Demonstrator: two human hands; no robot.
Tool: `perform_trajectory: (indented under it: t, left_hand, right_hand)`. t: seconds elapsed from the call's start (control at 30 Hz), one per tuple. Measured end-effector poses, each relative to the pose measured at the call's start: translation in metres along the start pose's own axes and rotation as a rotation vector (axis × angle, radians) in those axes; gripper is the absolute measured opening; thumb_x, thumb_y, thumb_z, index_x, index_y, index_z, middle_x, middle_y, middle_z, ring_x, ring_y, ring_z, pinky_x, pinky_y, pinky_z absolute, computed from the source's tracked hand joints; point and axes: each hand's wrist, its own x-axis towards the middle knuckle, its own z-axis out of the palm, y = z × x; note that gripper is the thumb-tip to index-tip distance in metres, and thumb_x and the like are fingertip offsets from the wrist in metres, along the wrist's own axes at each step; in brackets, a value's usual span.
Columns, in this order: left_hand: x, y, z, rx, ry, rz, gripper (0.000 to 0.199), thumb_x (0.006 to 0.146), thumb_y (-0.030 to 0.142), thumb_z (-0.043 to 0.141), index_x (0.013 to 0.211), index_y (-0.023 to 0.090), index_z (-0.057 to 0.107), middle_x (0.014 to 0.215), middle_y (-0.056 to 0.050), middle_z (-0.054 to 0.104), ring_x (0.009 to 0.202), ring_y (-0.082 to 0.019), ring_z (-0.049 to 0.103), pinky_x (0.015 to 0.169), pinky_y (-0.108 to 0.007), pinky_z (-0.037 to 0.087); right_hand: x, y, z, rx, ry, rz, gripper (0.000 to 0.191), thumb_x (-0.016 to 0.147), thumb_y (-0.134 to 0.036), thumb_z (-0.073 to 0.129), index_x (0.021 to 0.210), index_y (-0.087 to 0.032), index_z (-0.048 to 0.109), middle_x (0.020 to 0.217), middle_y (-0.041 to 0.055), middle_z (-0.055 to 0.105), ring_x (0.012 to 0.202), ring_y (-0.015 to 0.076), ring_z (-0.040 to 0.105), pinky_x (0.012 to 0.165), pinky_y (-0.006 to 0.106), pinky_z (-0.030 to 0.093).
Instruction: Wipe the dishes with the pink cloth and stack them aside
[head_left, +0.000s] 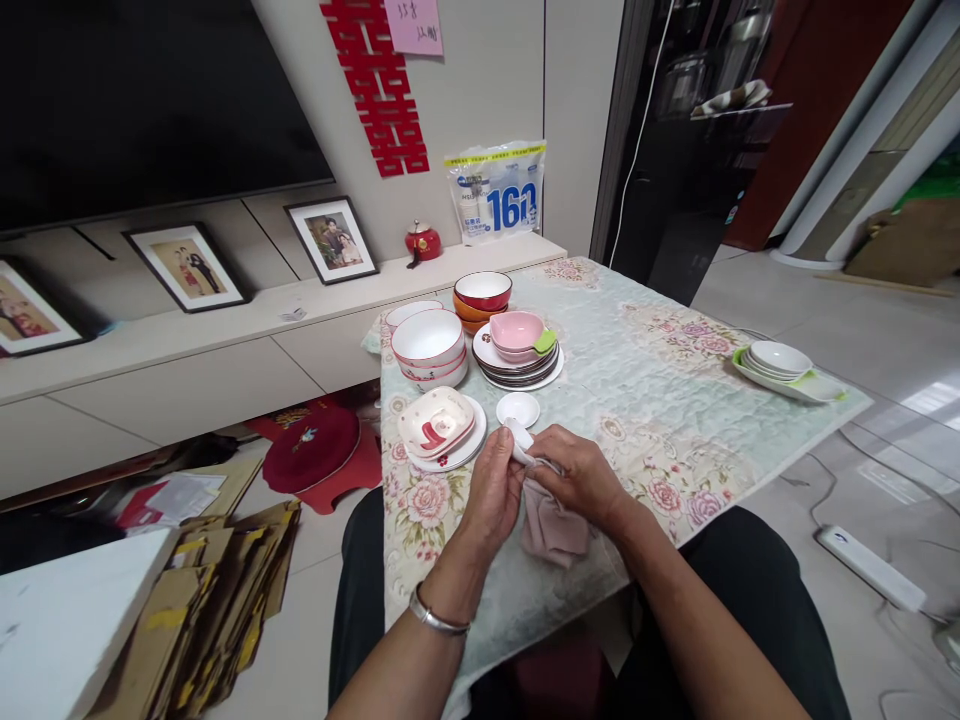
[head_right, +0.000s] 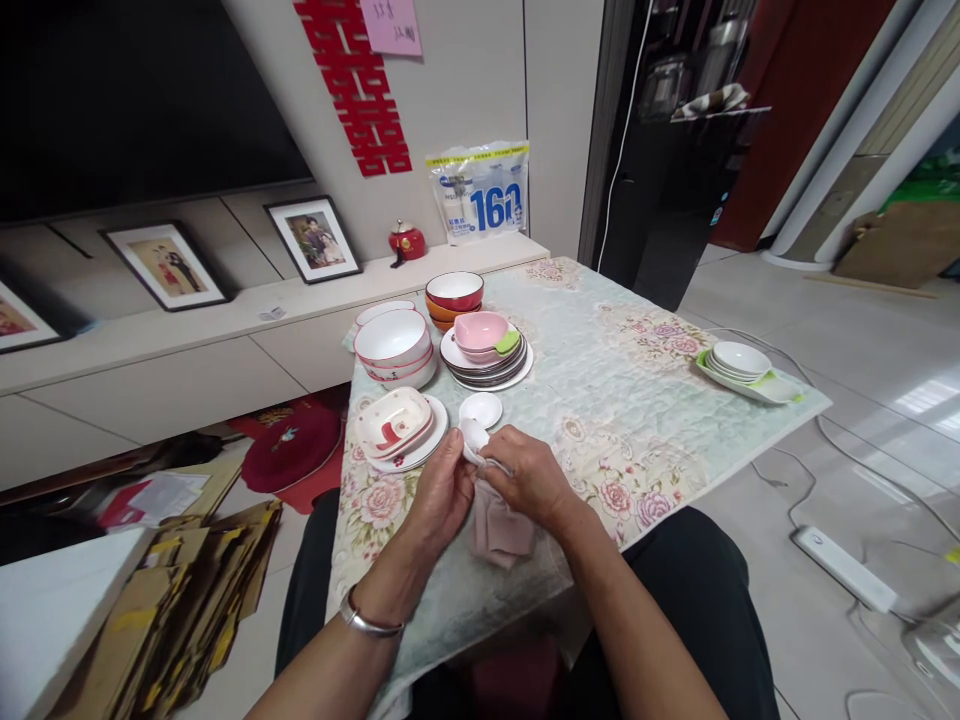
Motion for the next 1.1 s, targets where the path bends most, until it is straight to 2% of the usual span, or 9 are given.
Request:
perform_trajectory:
  t: [0.1, 0.27, 0.43, 0.53, 0.67, 0.8, 0.87, 1.0, 1.1]
  left_hand:
    - [-0.0004, -0.0001, 0.0012, 0.029, -0.018, -0.028, 0.029, 0.082, 0.038, 0.072, 0.102, 0.017, 0.068, 0.101, -0.006, 0.071, 0.097, -0.018, 0.065, 0.088, -0.029, 0.048]
    - [-0.0024, -0.0004, 0.0056, 0.06, 0.067, 0.015, 0.057, 0.069, 0.026, 0.083, 0.122, 0.021, 0.062, 0.119, -0.006, 0.068, 0.112, -0.019, 0.061, 0.098, -0.028, 0.042]
    - [0.0004, -0.0003, 0.0017, 0.003, 0.044, -0.006, 0.039, 0.078, 0.036, 0.076, 0.111, 0.018, 0.066, 0.107, -0.005, 0.07, 0.097, -0.017, 0.065, 0.085, -0.026, 0.049]
    - [0.0028, -0.0009, -0.0014, -0.047, 0.078, -0.039, 0.037, 0.081, 0.041, 0.072, 0.109, 0.016, 0.068, 0.107, -0.006, 0.07, 0.095, -0.016, 0.064, 0.084, -0.026, 0.05]
    - [0.0011, -0.0007, 0.0007, 0.0, 0.046, -0.09, 0.037, 0.079, 0.041, 0.074, 0.105, 0.016, 0.068, 0.1, -0.005, 0.07, 0.092, -0.017, 0.064, 0.08, -0.026, 0.05]
    - [-0.0032, 0.0003, 0.0057, 0.077, 0.041, -0.033, 0.049, 0.066, 0.031, 0.085, 0.108, 0.017, 0.065, 0.099, -0.004, 0.069, 0.094, -0.017, 0.063, 0.086, -0.027, 0.046]
    - [-0.0035, 0.0005, 0.0065, 0.064, 0.061, -0.008, 0.053, 0.067, 0.03, 0.084, 0.114, 0.019, 0.063, 0.102, -0.003, 0.069, 0.094, -0.016, 0.063, 0.086, -0.026, 0.045]
    - [0.0005, 0.0003, 0.0032, -0.01, 0.037, -0.03, 0.031, 0.08, 0.037, 0.074, 0.103, 0.017, 0.068, 0.099, -0.002, 0.069, 0.091, -0.014, 0.063, 0.082, -0.024, 0.047]
    - [0.003, 0.0004, -0.0002, -0.056, 0.068, -0.096, 0.029, 0.081, 0.039, 0.071, 0.1, 0.016, 0.069, 0.096, -0.002, 0.07, 0.085, -0.013, 0.062, 0.076, -0.023, 0.048]
  right_hand:
    - [-0.0008, -0.0034, -0.0001, -0.004, 0.058, -0.02, 0.013, 0.086, -0.015, 0.062, 0.096, -0.021, 0.067, 0.093, 0.0074, 0.069, 0.089, 0.0211, 0.065, 0.077, 0.032, 0.051]
    - [0.0006, -0.0064, 0.0, 0.121, 0.133, 0.012, 0.015, 0.086, -0.016, 0.063, 0.098, -0.023, 0.067, 0.093, 0.006, 0.07, 0.088, 0.0194, 0.066, 0.079, 0.032, 0.053]
    - [-0.0002, -0.0006, 0.0005, 0.034, 0.02, -0.022, 0.014, 0.088, -0.019, 0.062, 0.1, -0.023, 0.067, 0.096, 0.0062, 0.069, 0.092, 0.0203, 0.065, 0.08, 0.032, 0.051]
    - [-0.0012, -0.0001, -0.0003, -0.012, -0.044, -0.019, 0.013, 0.089, -0.019, 0.06, 0.1, -0.023, 0.067, 0.094, 0.0063, 0.069, 0.092, 0.0208, 0.064, 0.08, 0.032, 0.05]
    - [-0.0014, -0.0027, -0.0027, 0.077, 0.057, 0.023, 0.009, 0.087, -0.021, 0.064, 0.095, -0.022, 0.068, 0.09, 0.0057, 0.069, 0.087, 0.0203, 0.065, 0.076, 0.031, 0.05]
    - [-0.0006, -0.0039, -0.0041, 0.165, 0.12, 0.052, 0.01, 0.086, -0.02, 0.066, 0.095, -0.022, 0.068, 0.091, 0.0057, 0.07, 0.086, 0.0202, 0.066, 0.077, 0.032, 0.051]
    - [-0.0006, -0.0032, -0.0032, 0.15, 0.103, 0.04, 0.011, 0.085, -0.019, 0.066, 0.096, -0.022, 0.068, 0.092, 0.0058, 0.07, 0.087, 0.02, 0.066, 0.077, 0.032, 0.051]
    - [-0.0012, -0.0012, 0.0001, 0.032, 0.017, -0.006, 0.009, 0.087, -0.02, 0.063, 0.094, -0.022, 0.067, 0.089, 0.0058, 0.069, 0.086, 0.02, 0.065, 0.075, 0.031, 0.05]
    - [-0.0013, -0.0015, -0.0005, 0.005, -0.014, -0.007, 0.009, 0.089, -0.021, 0.062, 0.096, -0.022, 0.067, 0.092, 0.0066, 0.069, 0.088, 0.0209, 0.065, 0.077, 0.032, 0.05]
